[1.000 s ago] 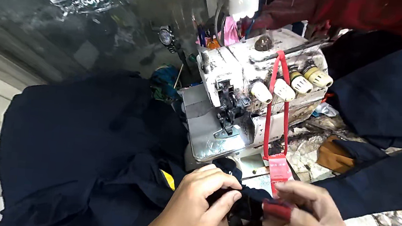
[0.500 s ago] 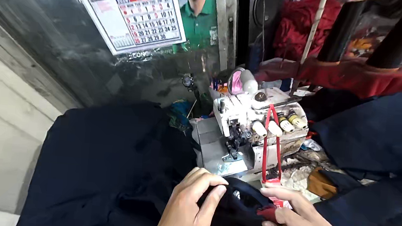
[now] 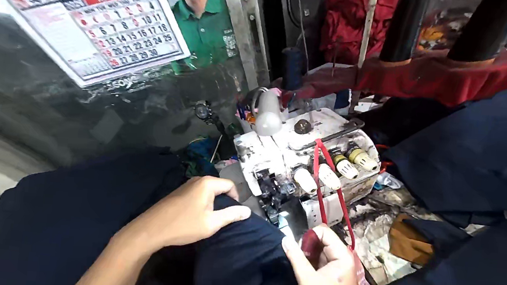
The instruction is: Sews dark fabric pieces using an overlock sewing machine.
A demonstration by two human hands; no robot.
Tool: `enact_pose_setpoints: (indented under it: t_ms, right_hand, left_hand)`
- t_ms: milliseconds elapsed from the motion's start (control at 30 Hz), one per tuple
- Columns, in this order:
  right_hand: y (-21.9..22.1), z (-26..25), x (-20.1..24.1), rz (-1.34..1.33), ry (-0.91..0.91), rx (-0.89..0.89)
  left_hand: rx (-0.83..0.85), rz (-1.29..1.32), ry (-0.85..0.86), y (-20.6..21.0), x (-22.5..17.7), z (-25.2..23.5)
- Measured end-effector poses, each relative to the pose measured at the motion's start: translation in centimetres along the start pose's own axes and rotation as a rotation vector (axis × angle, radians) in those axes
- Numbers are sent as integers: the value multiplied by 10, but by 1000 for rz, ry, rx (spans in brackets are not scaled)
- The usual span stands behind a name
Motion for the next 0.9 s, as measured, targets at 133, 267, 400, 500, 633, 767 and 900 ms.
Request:
enact_pose_setpoints:
  t_ms: [133, 267, 400, 500, 633, 767, 900]
  right_hand:
    - [14, 0, -1, 16, -77, -123]
    - [15, 2, -3, 23, -48, -114]
    - [1, 17, 14, -80, -15, 185]
    - [-50, 49, 37, 64, -128, 442]
    - [-96, 45, 24, 436, 21, 357]
    - [-88, 50, 23, 628, -14, 658]
    - [-87, 61, 43, 130, 96, 864]
  left_hand:
    - [-156, -217, -76, 17, 2, -17]
    - [-337, -391, -140, 36, 0, -13]
    - [-294, -288, -69, 13, -13, 11]
    - [-371, -20, -30, -11, -35, 69]
    - [-447, 267, -24, 7, -56, 111]
    - [-472, 329, 40, 16, -91, 129]
    - [-483, 749, -31, 85, -124, 145]
Point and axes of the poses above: each hand's wrist, its own z-axis away from the middle knuckle, its own y-axis out of the palm, x = y × z, the point moved 5 cm from there along -z, towards the middle knuckle, and after that the axes turned 4 degrees about z, right-handed, at the moved point
